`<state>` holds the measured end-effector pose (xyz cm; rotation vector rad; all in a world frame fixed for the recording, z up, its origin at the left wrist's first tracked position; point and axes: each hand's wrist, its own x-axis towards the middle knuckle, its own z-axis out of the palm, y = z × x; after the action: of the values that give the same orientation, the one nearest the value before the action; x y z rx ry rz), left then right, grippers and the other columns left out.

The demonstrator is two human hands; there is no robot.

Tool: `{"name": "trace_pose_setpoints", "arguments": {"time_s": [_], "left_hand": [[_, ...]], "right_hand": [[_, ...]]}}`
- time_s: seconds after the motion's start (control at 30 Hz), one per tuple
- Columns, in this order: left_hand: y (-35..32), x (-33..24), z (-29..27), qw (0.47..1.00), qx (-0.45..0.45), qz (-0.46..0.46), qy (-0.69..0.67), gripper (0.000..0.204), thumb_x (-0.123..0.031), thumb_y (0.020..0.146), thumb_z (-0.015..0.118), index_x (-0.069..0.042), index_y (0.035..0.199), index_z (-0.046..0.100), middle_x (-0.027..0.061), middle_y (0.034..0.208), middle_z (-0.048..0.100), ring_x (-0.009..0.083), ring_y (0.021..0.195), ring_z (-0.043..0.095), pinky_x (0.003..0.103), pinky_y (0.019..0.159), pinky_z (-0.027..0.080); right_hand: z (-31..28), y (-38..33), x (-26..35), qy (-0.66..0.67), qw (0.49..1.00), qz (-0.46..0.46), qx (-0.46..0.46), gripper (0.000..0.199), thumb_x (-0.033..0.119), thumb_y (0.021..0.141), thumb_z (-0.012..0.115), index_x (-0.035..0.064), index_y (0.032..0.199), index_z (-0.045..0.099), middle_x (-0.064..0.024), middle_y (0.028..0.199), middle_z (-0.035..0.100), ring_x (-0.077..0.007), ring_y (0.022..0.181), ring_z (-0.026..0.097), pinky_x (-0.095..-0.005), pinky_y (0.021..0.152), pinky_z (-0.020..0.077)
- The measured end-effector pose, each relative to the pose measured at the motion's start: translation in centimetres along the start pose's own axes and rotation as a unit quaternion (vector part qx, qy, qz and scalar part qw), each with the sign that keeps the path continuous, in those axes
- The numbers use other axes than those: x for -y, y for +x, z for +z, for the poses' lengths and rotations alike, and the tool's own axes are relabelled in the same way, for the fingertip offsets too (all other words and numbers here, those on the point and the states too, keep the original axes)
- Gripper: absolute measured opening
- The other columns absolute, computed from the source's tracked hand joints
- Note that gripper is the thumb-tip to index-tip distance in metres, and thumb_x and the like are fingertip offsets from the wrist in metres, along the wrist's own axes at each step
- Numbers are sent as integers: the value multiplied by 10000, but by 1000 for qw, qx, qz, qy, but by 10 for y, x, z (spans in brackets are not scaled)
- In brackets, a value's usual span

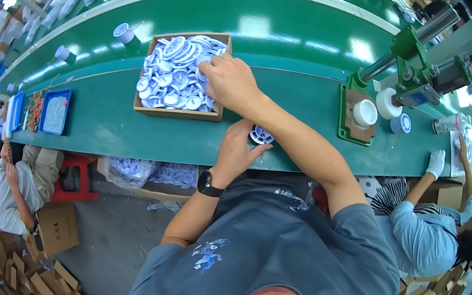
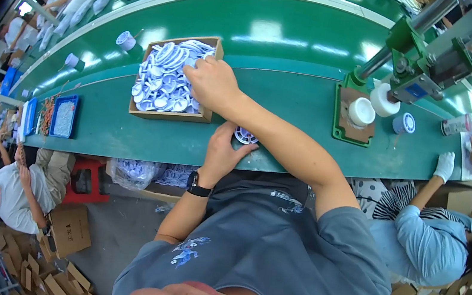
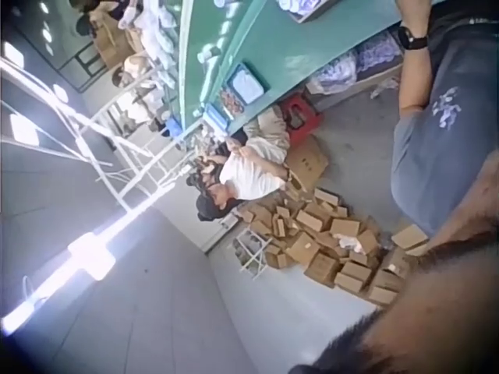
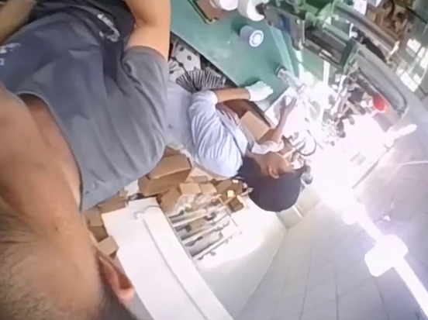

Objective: Manually assemble small electronic or plastic components using a hand-lever press at a workstation.

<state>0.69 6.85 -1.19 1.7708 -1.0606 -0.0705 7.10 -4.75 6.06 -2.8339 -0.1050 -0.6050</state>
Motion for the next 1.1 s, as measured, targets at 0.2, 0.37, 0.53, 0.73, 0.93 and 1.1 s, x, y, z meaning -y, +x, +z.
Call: {"name": "trace_pose_setpoints", "arguments": {"time_s": [0.2,0.37,0.53,0.73,0.93,1.1], "left_hand": [[1,-7,-2,1000,11,-13,-7,677,-163,664,834,3,1247,532,173,1121,632,365,1057,579,425,920,433],[5,-11,1,999,28,1,19,700,-164,658,843,-8,1273,545,179,1134,634,344,1082,577,414,956,425],[5,-13,10,998,62,-10,14,746,-181,654,847,-17,1303,518,161,1140,638,326,1087,579,433,999,389],[8,-14,19,997,76,0,12,799,-194,670,840,-16,1354,467,150,1188,635,299,1068,607,454,1024,361],[8,-15,21,998,64,-1,9,777,-148,649,841,-42,1338,497,156,1153,640,307,1055,604,439,1021,389],[8,-13,20,998,65,-1,16,766,-149,654,837,-38,1333,501,158,1154,641,307,1060,606,440,1024,388]], "right_hand": [[-39,-45,-22,332,941,62,-38,225,42,771,706,23,977,619,-118,973,620,-245,880,660,-335,743,551],[-59,-112,-38,580,791,188,-53,256,-12,795,692,13,1041,627,-111,1042,608,-182,951,646,-288,829,540],[-80,-160,-34,307,942,133,-30,229,3,733,747,12,943,655,-103,1061,633,-250,934,640,-327,814,527],[-67,-172,-36,264,959,84,-52,218,31,691,776,15,879,667,-92,1022,668,-290,934,620,-348,786,514],[-50,-177,-35,270,955,84,-92,229,53,665,788,33,864,676,-68,1011,694,-280,927,593,-350,776,510],[-43,-182,-31,301,934,124,-147,210,63,654,794,34,823,673,-43,1016,705,-273,935,590,-358,780,508]]}}
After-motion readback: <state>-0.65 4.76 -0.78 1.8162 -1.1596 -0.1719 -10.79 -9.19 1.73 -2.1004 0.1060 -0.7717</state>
